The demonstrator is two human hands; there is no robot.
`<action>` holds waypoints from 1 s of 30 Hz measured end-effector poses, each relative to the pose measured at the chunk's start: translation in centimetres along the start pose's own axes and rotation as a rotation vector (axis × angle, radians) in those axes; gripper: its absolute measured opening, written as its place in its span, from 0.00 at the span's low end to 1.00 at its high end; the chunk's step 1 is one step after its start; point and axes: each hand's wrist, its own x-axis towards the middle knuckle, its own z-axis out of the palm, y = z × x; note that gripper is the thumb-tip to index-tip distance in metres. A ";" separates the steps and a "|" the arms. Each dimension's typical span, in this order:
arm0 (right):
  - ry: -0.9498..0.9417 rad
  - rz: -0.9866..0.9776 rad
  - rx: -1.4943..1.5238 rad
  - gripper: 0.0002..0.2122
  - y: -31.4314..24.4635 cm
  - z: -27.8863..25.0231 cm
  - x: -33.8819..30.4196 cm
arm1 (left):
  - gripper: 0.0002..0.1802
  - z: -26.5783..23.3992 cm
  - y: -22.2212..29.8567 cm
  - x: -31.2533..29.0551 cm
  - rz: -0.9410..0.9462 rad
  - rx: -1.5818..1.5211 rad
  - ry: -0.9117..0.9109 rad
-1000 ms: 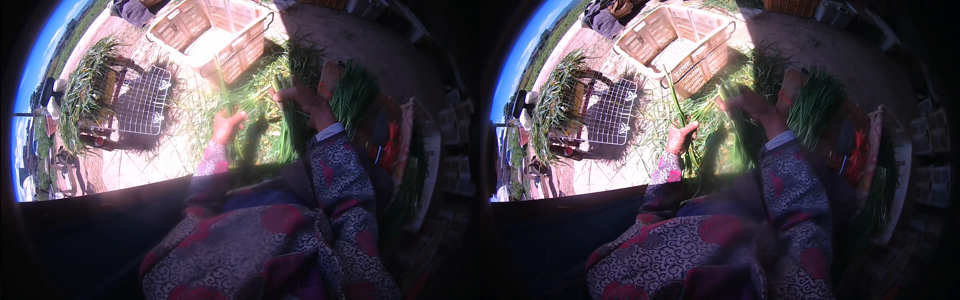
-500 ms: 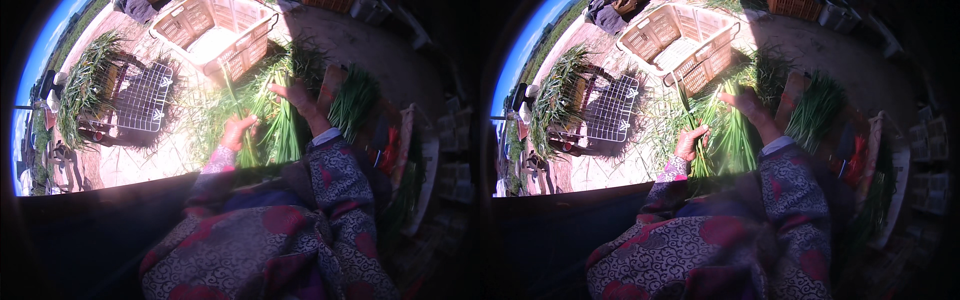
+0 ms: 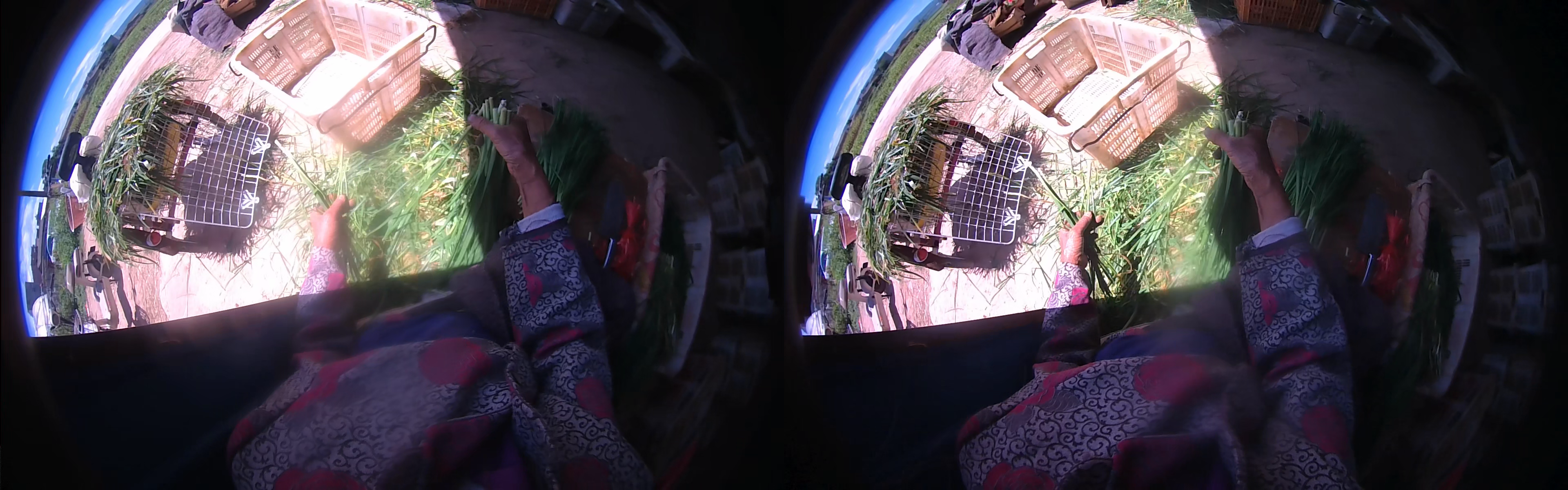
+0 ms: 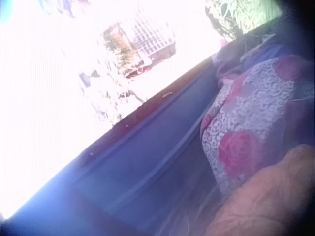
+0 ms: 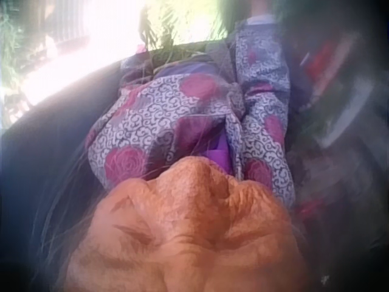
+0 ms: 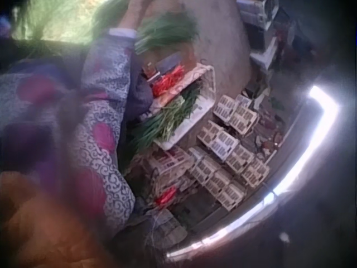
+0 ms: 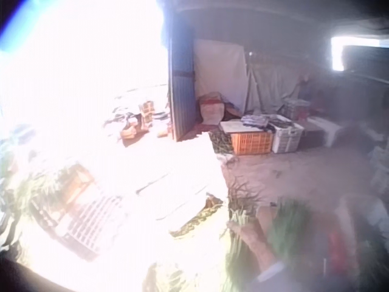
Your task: The person bundles bunches of chives by hand, securing them with a thin strip and placing the finished bundles into a plastic crate.
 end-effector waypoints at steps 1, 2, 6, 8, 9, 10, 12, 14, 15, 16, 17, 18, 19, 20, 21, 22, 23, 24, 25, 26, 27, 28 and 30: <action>0.014 0.040 -0.084 0.17 -0.3 0.4 0.0 | 0.13 0.8 0.6 -1.0 0.016 0.006 0.051; -0.077 0.138 -0.115 0.16 -0.5 0.5 -0.2 | 0.13 1.9 0.7 -1.2 0.048 -0.060 -0.048; -0.159 0.148 0.054 0.13 -0.3 3.4 -1.8 | 0.14 9.6 2.6 -3.5 0.011 -0.168 -0.358; -0.184 0.135 0.007 0.12 0.3 4.6 -1.9 | 0.12 11.7 2.4 -4.1 -0.005 -0.156 -0.370; -0.189 0.129 -0.014 0.12 0.6 5.0 -1.9 | 0.12 12.5 2.3 -4.3 -0.005 -0.120 -0.355; -0.190 0.136 0.008 0.11 0.8 5.3 -1.9 | 0.14 12.9 3.2 -5.3 -0.052 -0.131 -0.361; -0.265 0.099 -0.065 0.12 1.0 5.8 -1.6 | 0.14 12.8 2.5 -5.0 -0.011 -0.118 -0.327; -0.344 0.019 -0.014 0.13 1.8 5.9 -1.7 | 0.13 12.7 2.5 -5.1 0.023 -0.121 -0.274; -0.391 0.014 -0.078 0.13 1.7 5.9 -1.6 | 0.13 12.6 2.6 -5.2 0.047 -0.132 -0.239; -0.438 0.008 -0.142 0.13 1.6 5.7 -1.5 | 0.16 12.4 2.7 -5.2 0.042 -0.147 -0.213; -0.484 0.002 -0.207 0.13 1.6 5.6 -1.4 | 0.16 12.3 2.8 -5.1 0.054 -0.145 -0.201; -0.460 0.030 -0.153 0.13 1.2 5.8 -1.7 | 0.17 12.2 2.9 -5.0 0.066 -0.144 -0.189; -0.444 0.043 -0.082 0.12 1.2 6.1 -2.0 | 0.17 12.1 2.9 -4.8 0.079 -0.143 -0.177; -0.429 0.057 -0.012 0.12 1.5 6.5 -2.3 | 0.17 12.3 2.8 -4.7 0.103 -0.226 -0.173; -0.413 0.072 0.056 0.12 1.5 6.7 -2.5 | 0.17 12.5 2.9 -4.9 0.116 -0.238 -0.162; -0.428 0.061 -0.003 0.12 1.3 6.7 -2.6 | 0.17 12.8 3.1 -5.0 0.128 -0.249 -0.151; -0.443 0.050 -0.062 0.12 1.2 6.6 -2.7 | 0.17 12.9 3.3 -5.1 0.141 -0.260 -0.140; -0.456 0.040 -0.121 0.12 1.0 6.5 -2.8 | 0.17 13.0 3.3 -5.1 0.151 -0.255 -0.123; -0.468 0.039 -0.147 0.12 1.2 6.4 -2.6 | 0.17 13.0 3.2 -5.0 0.161 -0.250 -0.107; -0.479 0.039 -0.173 0.11 1.6 6.1 -2.3 | 0.16 13.0 3.2 -4.8 0.171 -0.245 -0.091; -0.494 0.038 -0.197 0.11 1.7 6.2 -2.2 | 0.16 12.0 3.3 -4.3 0.157 -0.149 -0.069; -0.516 0.041 -0.199 0.10 1.7 6.1 -2.2 | 0.15 11.7 3.2 -3.9 0.169 -0.143 -0.052; -0.558 0.047 -0.204 0.09 1.7 5.9 -2.3 | 0.15 11.5 2.9 -3.6 0.192 -0.166 -0.033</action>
